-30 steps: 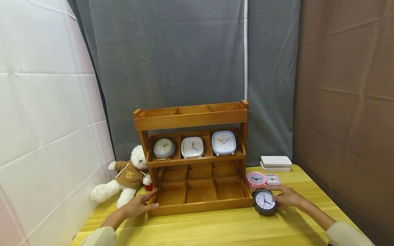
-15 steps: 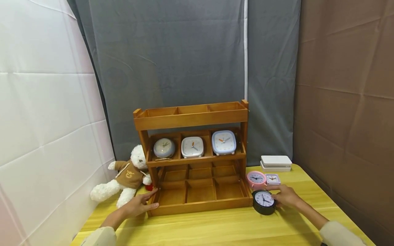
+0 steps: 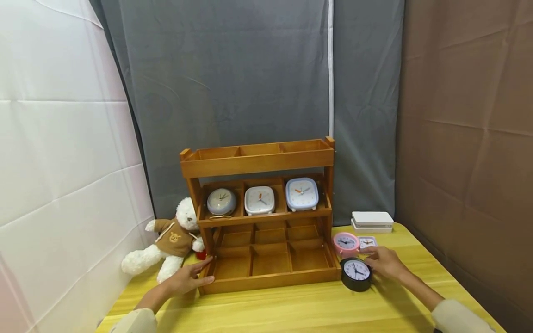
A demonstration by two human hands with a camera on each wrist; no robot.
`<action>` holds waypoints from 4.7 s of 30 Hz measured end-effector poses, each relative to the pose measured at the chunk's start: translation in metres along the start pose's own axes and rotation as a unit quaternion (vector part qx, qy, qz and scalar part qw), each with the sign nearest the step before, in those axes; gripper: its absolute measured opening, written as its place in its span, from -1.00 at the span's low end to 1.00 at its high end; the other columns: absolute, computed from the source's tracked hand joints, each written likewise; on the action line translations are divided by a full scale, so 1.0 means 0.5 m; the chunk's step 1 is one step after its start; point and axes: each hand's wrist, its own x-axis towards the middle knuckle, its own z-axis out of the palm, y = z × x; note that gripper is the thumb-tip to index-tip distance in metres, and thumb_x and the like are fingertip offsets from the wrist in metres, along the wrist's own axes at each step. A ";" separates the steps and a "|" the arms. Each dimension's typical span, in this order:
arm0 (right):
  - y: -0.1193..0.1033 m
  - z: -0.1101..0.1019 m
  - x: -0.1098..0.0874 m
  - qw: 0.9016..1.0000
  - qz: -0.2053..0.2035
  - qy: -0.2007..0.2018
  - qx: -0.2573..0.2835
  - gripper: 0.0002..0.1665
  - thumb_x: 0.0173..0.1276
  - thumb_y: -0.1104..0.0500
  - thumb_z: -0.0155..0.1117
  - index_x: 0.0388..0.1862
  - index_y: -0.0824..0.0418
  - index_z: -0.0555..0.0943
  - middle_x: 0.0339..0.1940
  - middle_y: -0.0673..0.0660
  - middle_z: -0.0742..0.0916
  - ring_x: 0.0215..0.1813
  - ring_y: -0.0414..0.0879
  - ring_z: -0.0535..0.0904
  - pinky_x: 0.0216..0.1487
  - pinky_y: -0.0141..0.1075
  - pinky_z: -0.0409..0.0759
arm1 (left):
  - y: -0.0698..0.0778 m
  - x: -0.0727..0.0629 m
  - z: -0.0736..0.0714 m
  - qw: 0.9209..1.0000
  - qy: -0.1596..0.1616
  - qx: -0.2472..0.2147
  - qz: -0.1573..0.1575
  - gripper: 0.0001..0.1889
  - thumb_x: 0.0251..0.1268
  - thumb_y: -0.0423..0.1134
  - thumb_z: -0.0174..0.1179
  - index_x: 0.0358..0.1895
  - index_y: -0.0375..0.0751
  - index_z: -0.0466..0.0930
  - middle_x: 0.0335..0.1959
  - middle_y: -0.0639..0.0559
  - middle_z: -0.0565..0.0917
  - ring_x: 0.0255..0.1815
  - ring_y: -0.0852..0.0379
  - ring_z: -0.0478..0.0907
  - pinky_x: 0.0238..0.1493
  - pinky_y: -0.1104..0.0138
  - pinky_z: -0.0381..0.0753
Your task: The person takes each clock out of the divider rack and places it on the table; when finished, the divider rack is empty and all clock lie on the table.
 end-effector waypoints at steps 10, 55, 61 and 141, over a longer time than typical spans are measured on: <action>-0.068 -0.041 0.018 0.998 -0.041 -0.009 0.038 -0.55 0.42 0.33 0.40 0.20 0.58 0.60 -0.06 0.49 0.77 -0.09 0.25 0.79 -0.24 -0.15 0.80 | -0.005 0.000 0.000 1.000 0.001 0.006 0.018 -0.17 0.45 0.00 0.35 0.58 -0.40 0.22 0.41 -0.60 0.38 0.30 -0.59 0.46 0.27 -0.28 0.48; -0.367 -0.053 0.224 0.964 -0.237 0.095 -0.075 -0.01 0.02 0.12 0.77 0.43 0.29 0.52 0.36 0.38 0.60 0.31 0.34 0.55 0.17 0.13 0.66 | -0.009 -0.003 0.005 1.000 0.003 -0.014 0.021 -0.17 0.45 -0.03 0.35 0.58 -0.42 0.20 0.45 -0.58 0.33 0.36 -0.59 0.39 0.29 -0.28 0.46; -0.362 -0.049 0.242 0.962 -0.240 0.082 -0.097 0.08 -0.03 0.05 0.80 0.48 0.23 0.50 0.40 0.36 0.59 0.37 0.32 0.51 0.32 0.23 0.48 | -0.012 -0.002 0.005 1.000 0.007 -0.009 0.024 -0.16 0.44 0.00 0.35 0.58 -0.41 0.21 0.44 -0.59 0.34 0.35 -0.59 0.41 0.29 -0.28 0.47; -0.038 -0.189 -0.019 0.975 -0.136 0.023 -0.177 -0.03 -0.19 -0.14 0.81 0.23 0.18 0.67 0.00 0.32 0.76 -0.15 -0.01 0.55 -0.31 -0.32 0.46 | -0.005 0.000 0.005 1.000 -0.002 -0.015 0.010 -0.16 0.47 -0.02 0.33 0.60 -0.40 0.18 0.48 -0.56 0.29 0.37 -0.59 0.37 0.30 -0.27 0.46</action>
